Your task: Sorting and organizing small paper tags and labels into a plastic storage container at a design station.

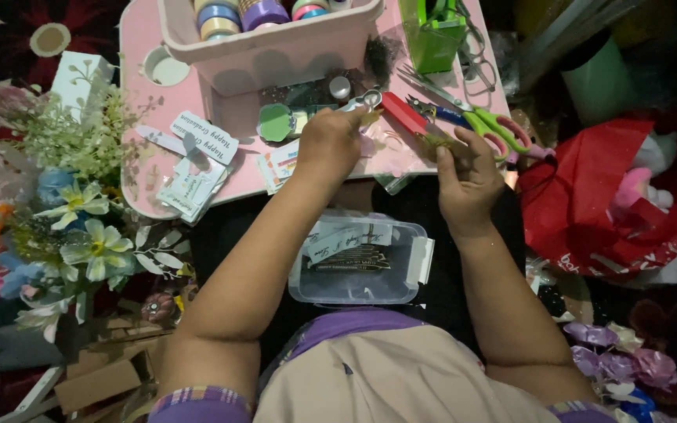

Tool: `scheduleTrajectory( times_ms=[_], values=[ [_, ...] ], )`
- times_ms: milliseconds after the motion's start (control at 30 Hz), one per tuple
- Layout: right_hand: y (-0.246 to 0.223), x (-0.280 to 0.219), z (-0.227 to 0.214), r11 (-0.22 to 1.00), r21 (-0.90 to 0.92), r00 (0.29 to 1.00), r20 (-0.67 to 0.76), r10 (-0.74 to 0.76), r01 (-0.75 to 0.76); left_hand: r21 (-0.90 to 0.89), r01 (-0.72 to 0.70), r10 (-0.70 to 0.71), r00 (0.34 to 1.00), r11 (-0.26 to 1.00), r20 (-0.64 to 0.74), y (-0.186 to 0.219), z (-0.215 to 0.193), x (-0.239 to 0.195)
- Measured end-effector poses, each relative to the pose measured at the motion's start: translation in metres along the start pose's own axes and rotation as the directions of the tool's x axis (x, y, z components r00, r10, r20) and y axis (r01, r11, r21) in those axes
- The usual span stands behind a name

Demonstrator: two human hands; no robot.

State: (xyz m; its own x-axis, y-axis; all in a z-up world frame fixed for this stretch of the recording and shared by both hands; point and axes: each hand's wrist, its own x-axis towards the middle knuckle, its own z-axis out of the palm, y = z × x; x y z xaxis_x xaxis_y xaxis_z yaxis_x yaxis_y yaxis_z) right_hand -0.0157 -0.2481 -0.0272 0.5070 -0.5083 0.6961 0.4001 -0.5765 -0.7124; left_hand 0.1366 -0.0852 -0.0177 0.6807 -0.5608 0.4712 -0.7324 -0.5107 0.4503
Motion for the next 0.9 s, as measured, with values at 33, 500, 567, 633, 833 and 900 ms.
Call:
scheduleTrajectory(
  times_ms=[33,500,567,633,833,900],
  values=[
    [0.000,0.000,-0.001,1.000,-0.007,1.000,-0.009,-0.011,0.011,-0.014,-0.003,0.003,1.000,1.000,-0.014,0.004,-0.004,0.000],
    [-0.010,0.005,-0.010,0.983,0.164,0.996,-0.015,0.090,-0.086,-0.274,-0.231,0.128,0.929,0.934,-0.346,0.057,-0.042,-0.038],
    [-0.018,0.002,-0.010,0.884,0.315,0.938,0.089,0.334,-0.345,-0.102,-0.366,0.291,0.855,0.925,-0.429,0.066,-0.056,-0.045],
    [-0.031,-0.005,-0.005,0.815,0.389,0.901,0.132,0.413,-0.431,0.001,-0.390,0.342,0.806,0.921,-0.482,0.071,-0.062,-0.048],
    [-0.055,-0.013,-0.001,0.616,0.511,0.799,0.338,0.497,-0.599,0.322,-0.431,0.537,0.635,0.843,-0.555,0.080,-0.073,-0.053],
    [-0.049,-0.020,-0.004,0.623,0.492,0.794,0.373,0.480,-0.608,0.368,-0.448,0.579,0.610,0.815,-0.540,0.082,-0.075,-0.057]
  ],
)
